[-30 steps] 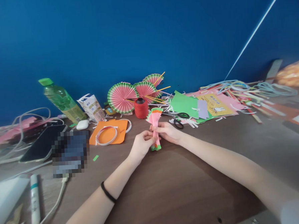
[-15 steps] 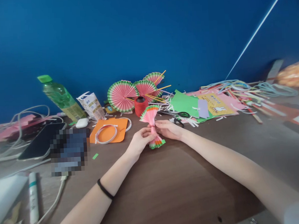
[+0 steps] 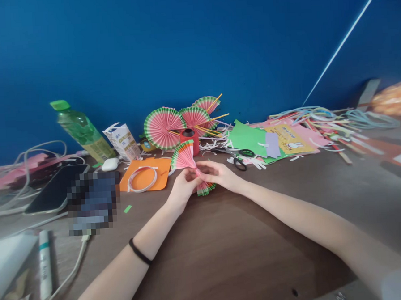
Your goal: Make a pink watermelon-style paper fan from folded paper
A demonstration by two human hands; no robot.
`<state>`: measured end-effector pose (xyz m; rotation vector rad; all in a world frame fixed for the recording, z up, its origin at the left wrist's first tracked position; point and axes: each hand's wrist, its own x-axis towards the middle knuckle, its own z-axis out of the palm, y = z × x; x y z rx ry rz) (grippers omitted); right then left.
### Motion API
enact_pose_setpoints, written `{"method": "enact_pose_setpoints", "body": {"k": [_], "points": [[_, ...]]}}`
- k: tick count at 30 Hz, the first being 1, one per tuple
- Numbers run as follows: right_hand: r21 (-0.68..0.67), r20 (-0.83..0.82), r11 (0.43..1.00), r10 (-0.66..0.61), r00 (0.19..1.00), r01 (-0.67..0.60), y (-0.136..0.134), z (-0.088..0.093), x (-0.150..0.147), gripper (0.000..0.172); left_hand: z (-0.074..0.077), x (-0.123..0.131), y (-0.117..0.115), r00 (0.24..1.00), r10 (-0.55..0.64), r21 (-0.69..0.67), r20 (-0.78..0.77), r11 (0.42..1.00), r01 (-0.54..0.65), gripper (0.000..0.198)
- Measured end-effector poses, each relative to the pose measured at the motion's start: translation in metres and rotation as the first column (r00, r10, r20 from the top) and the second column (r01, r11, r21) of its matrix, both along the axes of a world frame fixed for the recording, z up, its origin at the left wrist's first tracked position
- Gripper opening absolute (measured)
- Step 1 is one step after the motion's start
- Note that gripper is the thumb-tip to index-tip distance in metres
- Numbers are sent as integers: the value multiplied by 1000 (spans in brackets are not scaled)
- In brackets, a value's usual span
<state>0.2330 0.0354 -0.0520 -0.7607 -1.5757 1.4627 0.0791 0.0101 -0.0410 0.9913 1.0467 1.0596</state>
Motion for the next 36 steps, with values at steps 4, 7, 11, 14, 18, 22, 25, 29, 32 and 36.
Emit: {"method": "enact_pose_setpoints", "body": {"k": [4, 7, 11, 14, 18, 22, 25, 29, 32, 36], "points": [[189, 152, 978, -120, 981, 91, -3, 2, -1, 41, 1, -3, 2, 999, -40, -21, 13, 999, 40, 44], [244, 211, 962, -176, 962, 123, -3, 3, -1, 39, 5, -5, 4, 1000, -21, -17, -15, 1000, 21, 42], [177, 202, 974, -174, 964, 139, -4, 3, -3, 38, 8, -7, 5, 999, -3, 12, -45, 1000, 3, 38], [156, 172, 977, -173, 970, 147, -7, 5, -6, 34, 9, -8, 5, 997, 26, 18, -72, 1000, -25, 36], [149, 171, 974, -194, 966, 169, -12, 7, -8, 25, 12, -9, 5, 993, 85, 35, -84, 996, -83, 33], [218, 195, 958, -230, 954, 186, -13, 8, -8, 21, 17, -8, 5, 992, 99, 30, -75, 995, -97, 31], [276, 169, 943, -239, 956, 187, -14, 8, -9, 22, 19, -7, 4, 993, 111, 28, -29, 994, -110, 32], [314, 174, 933, -237, 956, 174, -16, 7, -10, 19, 19, -7, 3, 994, 109, 15, 12, 994, -110, 33], [307, 189, 936, -236, 953, 171, -17, 7, -10, 17, 19, -7, 3, 995, 97, 2, 24, 995, -97, 31], [218, 127, 965, -174, 977, 143, -14, 5, -8, 18, 18, -8, 5, 994, 107, 49, 24, 993, -108, 27]]}}
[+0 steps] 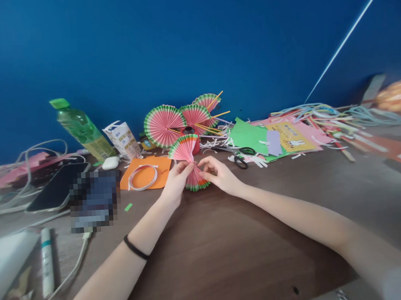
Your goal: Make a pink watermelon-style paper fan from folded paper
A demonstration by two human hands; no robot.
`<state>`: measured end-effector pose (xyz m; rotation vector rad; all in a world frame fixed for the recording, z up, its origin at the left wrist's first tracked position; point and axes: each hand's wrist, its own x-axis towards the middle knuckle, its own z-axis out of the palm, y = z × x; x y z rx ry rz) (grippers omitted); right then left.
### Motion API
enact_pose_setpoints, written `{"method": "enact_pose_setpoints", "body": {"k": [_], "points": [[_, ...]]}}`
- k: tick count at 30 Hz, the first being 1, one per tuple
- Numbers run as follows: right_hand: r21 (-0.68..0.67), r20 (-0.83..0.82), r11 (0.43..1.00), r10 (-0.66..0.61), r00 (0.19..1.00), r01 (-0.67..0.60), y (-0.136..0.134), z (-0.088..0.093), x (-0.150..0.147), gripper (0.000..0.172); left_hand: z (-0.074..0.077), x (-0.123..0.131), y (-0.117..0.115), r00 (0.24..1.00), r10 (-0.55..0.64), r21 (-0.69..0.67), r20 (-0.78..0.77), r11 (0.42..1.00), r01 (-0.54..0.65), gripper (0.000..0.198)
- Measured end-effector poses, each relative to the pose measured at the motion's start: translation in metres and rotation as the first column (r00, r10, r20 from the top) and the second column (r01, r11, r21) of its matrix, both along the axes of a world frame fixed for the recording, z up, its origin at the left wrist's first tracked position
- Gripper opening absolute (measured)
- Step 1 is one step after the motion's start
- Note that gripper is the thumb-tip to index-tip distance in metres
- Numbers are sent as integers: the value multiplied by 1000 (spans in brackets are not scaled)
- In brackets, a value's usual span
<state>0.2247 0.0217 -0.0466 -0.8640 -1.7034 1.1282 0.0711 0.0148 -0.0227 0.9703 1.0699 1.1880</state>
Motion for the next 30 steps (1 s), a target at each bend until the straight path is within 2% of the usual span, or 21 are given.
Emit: {"method": "enact_pose_setpoints", "body": {"k": [2, 5, 9, 12, 19, 23, 30], "points": [[-73, -98, 997, -6, 995, -1, 5, -1, 2, 16, 0, -1, 2, 999, -33, 19, 33, 999, 33, 27], [-215, -288, 977, -58, 956, -5, 14, -3, 4, 17, 0, -2, 3, 987, -139, -36, 80, 989, 142, 24], [-355, -417, 916, 27, 909, -190, 19, -4, 6, 30, -2, -4, 2, 932, -326, -77, 159, 937, 341, 21], [-376, -436, 878, 113, 893, -295, 19, -3, 6, 30, -3, -6, 1, 888, -413, -53, 202, 901, 431, 21], [-309, -398, 885, 212, 893, -348, 17, -1, 10, 27, -3, -7, 1, 875, -462, -83, 143, 876, 476, 30], [-329, -416, 869, 218, 883, -370, 17, -1, 12, 29, -3, -6, 0, 881, -462, -119, 98, 874, 472, 35], [-339, -332, 841, 312, 890, -422, 17, -1, 15, 30, -4, -3, -2, 880, -467, -159, 90, 865, 476, 37]]}}
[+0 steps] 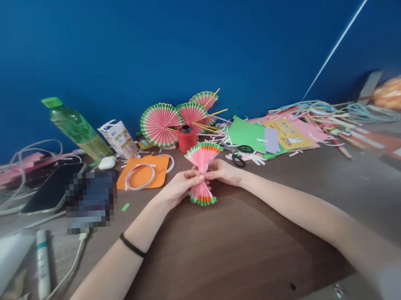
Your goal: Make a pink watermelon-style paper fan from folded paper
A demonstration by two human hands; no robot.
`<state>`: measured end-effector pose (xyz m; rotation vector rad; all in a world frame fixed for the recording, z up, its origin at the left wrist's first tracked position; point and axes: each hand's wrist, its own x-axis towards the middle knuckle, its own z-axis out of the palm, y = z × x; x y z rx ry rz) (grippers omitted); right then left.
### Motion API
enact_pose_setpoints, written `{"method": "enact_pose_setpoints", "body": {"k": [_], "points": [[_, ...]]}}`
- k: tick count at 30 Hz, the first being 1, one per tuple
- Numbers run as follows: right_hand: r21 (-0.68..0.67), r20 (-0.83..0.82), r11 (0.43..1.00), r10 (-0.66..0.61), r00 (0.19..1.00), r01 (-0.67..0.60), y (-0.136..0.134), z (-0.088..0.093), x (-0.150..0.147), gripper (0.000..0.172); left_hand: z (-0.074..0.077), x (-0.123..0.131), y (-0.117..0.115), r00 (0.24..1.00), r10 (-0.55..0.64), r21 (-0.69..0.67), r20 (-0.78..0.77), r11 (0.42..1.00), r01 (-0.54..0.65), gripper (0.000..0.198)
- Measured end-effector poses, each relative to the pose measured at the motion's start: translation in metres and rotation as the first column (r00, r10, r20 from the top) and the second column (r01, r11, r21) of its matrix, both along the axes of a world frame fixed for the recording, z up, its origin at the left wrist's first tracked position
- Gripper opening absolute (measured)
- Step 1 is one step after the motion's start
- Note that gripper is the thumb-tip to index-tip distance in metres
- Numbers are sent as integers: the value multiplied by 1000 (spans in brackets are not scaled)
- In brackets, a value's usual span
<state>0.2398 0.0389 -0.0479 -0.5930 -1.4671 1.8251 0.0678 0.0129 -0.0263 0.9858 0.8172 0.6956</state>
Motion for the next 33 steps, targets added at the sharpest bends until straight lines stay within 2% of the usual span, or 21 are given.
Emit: {"method": "enact_pose_setpoints", "body": {"k": [10, 19, 24, 28, 33], "points": [[19, -1, 1000, -18, 1000, 18, 0, -1, 0, 35, -2, -6, 4, 996, -88, -81, -12, 993, 87, 29], [11, -4, 999, -36, 999, 36, 1, -6, -1, 30, 5, -2, 1, 997, -37, -48, -65, 998, 34, 30], [18, 15, 1000, 16, 1000, -17, 4, -4, 4, 32, 5, -2, 0, 999, -12, -48, -35, 999, 10, 34], [33, 51, 999, 3, 999, -5, 3, -1, 5, 32, 5, -3, -1, 999, -48, -96, 2, 994, 48, 32], [0, -4, 1000, 15, 1000, -15, 4, -5, 2, 29, 4, -4, 1, 994, -106, -109, -9, 989, 105, 33]]}}
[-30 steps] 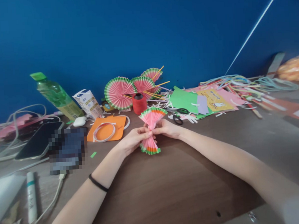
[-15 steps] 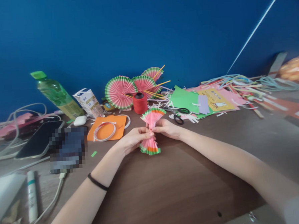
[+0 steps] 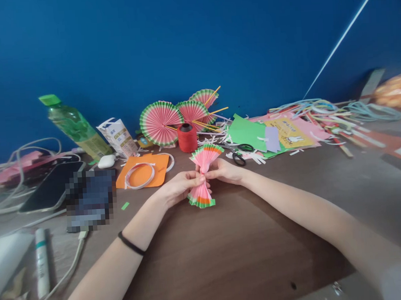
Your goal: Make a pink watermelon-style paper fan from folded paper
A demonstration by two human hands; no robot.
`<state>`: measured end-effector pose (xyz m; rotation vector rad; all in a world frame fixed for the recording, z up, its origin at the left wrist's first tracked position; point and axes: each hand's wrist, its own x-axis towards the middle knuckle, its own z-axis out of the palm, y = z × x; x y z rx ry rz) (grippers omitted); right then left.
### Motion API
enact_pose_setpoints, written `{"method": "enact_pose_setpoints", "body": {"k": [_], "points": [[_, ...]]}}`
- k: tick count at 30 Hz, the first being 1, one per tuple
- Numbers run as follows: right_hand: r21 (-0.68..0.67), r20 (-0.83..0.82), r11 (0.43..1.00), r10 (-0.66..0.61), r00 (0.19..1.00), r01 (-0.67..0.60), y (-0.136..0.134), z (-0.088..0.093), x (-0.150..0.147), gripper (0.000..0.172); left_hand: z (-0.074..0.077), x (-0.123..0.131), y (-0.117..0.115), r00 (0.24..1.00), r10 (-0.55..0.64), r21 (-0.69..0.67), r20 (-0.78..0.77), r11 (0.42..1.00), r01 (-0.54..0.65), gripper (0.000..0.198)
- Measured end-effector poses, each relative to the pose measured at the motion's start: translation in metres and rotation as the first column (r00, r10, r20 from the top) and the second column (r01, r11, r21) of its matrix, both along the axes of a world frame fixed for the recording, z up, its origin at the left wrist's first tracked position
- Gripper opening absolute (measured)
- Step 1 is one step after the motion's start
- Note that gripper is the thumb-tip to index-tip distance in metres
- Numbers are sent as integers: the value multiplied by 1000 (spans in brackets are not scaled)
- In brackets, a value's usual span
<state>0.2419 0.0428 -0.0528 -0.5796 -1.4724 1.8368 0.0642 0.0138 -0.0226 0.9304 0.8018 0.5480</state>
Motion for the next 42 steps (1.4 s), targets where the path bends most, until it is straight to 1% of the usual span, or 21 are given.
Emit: {"method": "enact_pose_setpoints", "body": {"k": [5, 11, 14, 16, 19, 22, 28, 33, 37, 40, 42], "points": [[-16, -43, 1000, -26, 999, 25, 1, -2, 0, 27, 0, 0, 1, 1000, -5, 28, -27, 1000, 6, 32], [3, 24, 999, 51, 998, -51, 2, 4, 4, 29, 1, -2, -1, 1000, 14, 11, 11, 1000, -14, 32], [15, 58, 999, 27, 998, -28, 1, 6, 5, 29, -2, -2, -1, 999, 21, -7, 41, 1000, -20, 29], [3, 48, 1000, 7, 999, -7, 0, 6, 4, 28, -3, -2, 0, 999, 3, -9, 49, 1000, -2, 27], [-21, 19, 1000, 4, 1000, -4, 1, 3, 3, 28, -3, -1, 0, 999, -20, -6, 41, 1000, 20, 31], [-29, -9, 1000, -5, 1000, 5, 1, 0, 3, 25, -2, -1, 0, 999, -14, -9, 31, 1000, 14, 33], [-36, -39, 999, -3, 999, 1, 2, -2, 3, 21, -1, 0, 0, 999, 8, 26, 34, 1000, -9, 32], [-22, -2, 999, 49, 999, -49, 0, 3, 3, 28, -2, 0, 0, 999, 24, 35, 27, 999, -25, 33], [-17, 13, 1000, 2, 1000, -2, -3, 3, 1, 31, -4, 3, -2, 999, 36, 51, 20, 998, -37, 34], [-40, -17, 999, -9, 1000, 8, -4, 2, -1, 29, -4, 4, -2, 999, 50, 82, -20, 996, -48, 36], [-77, -59, 996, -43, 997, 38, -3, 2, -2, 25, 0, 3, -1, 993, 63, 127, -99, 991, -51, 36]]}}
